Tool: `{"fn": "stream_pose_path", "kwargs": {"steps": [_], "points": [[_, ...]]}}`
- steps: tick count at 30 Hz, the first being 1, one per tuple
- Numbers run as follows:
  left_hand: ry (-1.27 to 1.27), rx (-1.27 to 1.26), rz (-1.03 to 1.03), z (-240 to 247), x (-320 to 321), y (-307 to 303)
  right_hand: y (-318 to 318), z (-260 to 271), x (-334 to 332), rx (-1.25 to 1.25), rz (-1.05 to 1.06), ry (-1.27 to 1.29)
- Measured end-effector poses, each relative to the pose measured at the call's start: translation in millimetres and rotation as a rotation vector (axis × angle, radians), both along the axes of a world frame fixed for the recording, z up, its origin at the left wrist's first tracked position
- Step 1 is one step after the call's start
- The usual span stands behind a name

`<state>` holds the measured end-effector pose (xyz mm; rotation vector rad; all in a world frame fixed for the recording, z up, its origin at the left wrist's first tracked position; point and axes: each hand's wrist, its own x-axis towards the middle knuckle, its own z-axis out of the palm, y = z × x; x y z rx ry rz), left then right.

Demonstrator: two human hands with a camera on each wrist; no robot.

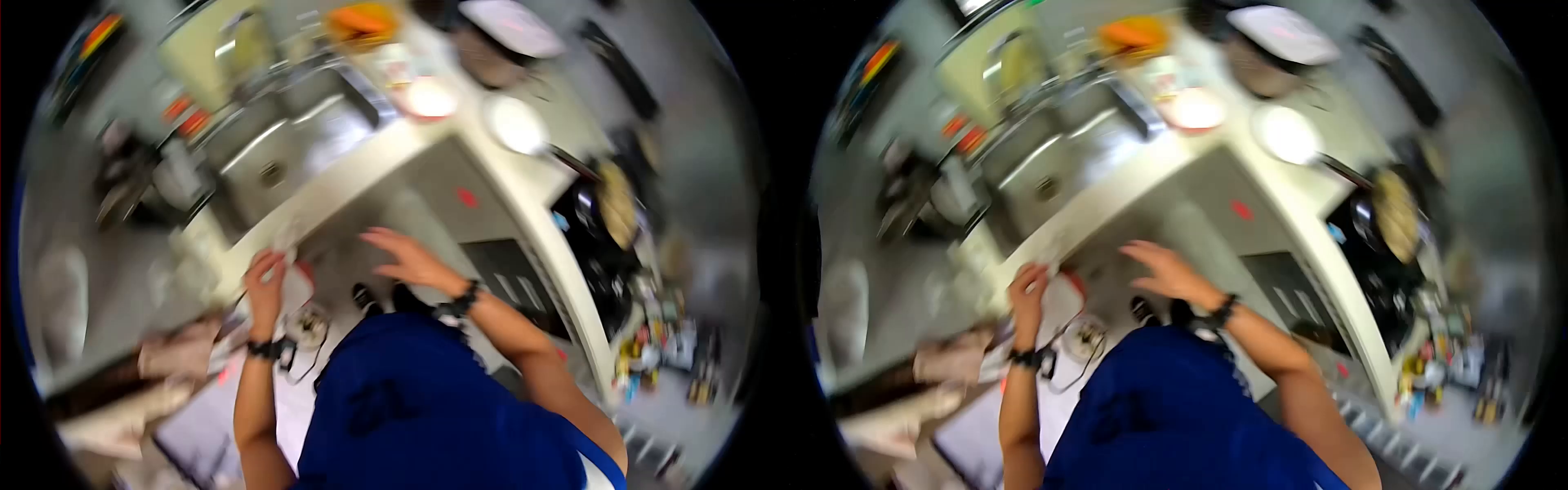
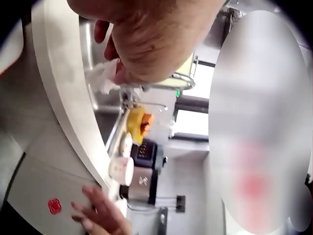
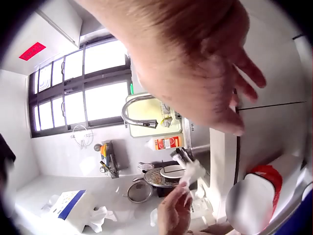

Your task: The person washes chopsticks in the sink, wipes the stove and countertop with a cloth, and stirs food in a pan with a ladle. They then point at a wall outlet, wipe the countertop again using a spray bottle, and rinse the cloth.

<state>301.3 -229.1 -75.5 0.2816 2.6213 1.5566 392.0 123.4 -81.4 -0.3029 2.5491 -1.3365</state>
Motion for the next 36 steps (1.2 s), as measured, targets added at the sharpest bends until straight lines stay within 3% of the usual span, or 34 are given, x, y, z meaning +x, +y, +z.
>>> {"fn": "stream_pose_path", "kwargs": {"steps": [4, 5, 7, 10, 13, 14, 15, 16, 19, 21, 22, 24, 25, 28, 32, 36], "points": [[-0.352, 0.361, -0.312, 62, 15, 65, -25, 27, -18, -0.517, -0.200, 0.035], [-0.407, 0.359, -0.397, 69, 16, 73, -29, 40, -14, -0.914, -0.183, -0.137], [-0.444, 0.390, -0.557, 79, 15, 98, -17, 41, -5, -0.888, -0.101, -0.224], [-0.466, 0.321, -0.732, 80, 15, 123, -18, 52, 23, -0.707, -0.363, 0.059], [-0.509, 0.288, -0.781, 84, 26, 151, -4, 42, 53, -0.804, -0.633, -0.024], [-0.542, 0.286, -0.775, 85, 29, 158, 4, 38, 65, -0.683, -0.710, 0.069], [-0.574, 0.272, -0.767, 80, 28, 161, 22, 33, 78, -0.552, -0.769, -0.008], [-0.602, 0.257, -0.756, 68, 25, 160, 38, -2, 87, -0.276, -0.862, 0.372], [-0.659, 0.210, -0.725, 55, 25, 158, 113, -14, 126, -0.016, -1.160, 0.209], [-0.696, 0.131, -0.708, 57, 29, 155, 171, -19, 145, 0.116, -1.228, 0.255], [-0.696, 0.139, -0.689, 55, 31, 154, 202, -29, 155, 0.245, -1.261, 0.440], [-0.709, 0.124, -0.633, 54, 37, 154, 259, -36, 176, 0.574, -1.288, 0.511], [-0.717, 0.113, -0.600, 57, 40, 156, 267, -19, 186, 0.818, -1.258, 0.348], [-0.709, 0.134, -0.495, 59, 49, 166, 309, -46, 203, 0.719, -1.195, -0.032], [-0.711, 0.175, -0.400, 52, 69, 192, 337, -90, 216, 0.766, -1.081, -0.039], [-0.730, 0.169, -0.412, 53, 95, 228, 350, -59, 231, 0.791, -1.153, -0.015]]}}
